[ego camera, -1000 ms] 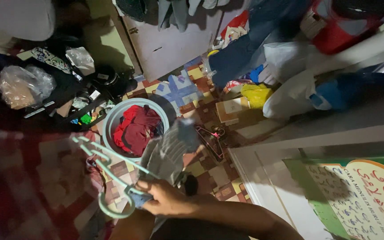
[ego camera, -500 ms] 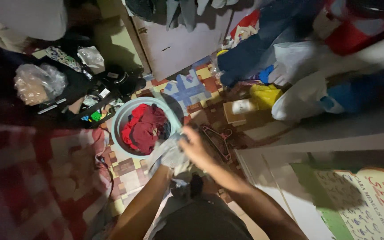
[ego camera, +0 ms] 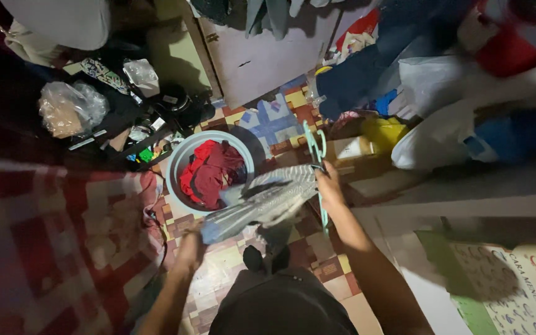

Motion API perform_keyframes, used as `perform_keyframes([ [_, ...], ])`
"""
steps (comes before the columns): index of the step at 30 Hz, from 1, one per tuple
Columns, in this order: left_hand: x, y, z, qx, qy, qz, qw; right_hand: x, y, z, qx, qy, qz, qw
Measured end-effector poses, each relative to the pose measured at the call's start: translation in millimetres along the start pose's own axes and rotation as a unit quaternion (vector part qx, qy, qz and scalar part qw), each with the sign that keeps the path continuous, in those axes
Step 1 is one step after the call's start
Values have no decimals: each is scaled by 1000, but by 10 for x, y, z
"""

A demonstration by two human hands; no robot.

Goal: Hanging a shirt on a plastic hanger and placing it inside a closet.

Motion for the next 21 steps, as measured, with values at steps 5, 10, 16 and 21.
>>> perform_keyframes([
  [5,-301,-418,286,-13,-110,-168,980,249,-167,112,-39,27,103,994],
  [10,-489,-67,679,12,-185,-207,960,-65,271,-163,-39,27,65,997],
  [16,-818,446,737,196,-254,-164,933,-313,471,-361,-24,123,82,989],
  [21,-811,179,-104,330,-129,-358,864,-468,587,-362,-61,105,7,993],
])
Point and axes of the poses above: each hand's wrist, its own x-axis towards the middle knuckle, its own z-axis out of the back of the hand, y = z × x, the point moved 2 cm from there along x, towards the middle knuckle, and after that the axes turned 11 degrees about -y, right-handed, at the moved point
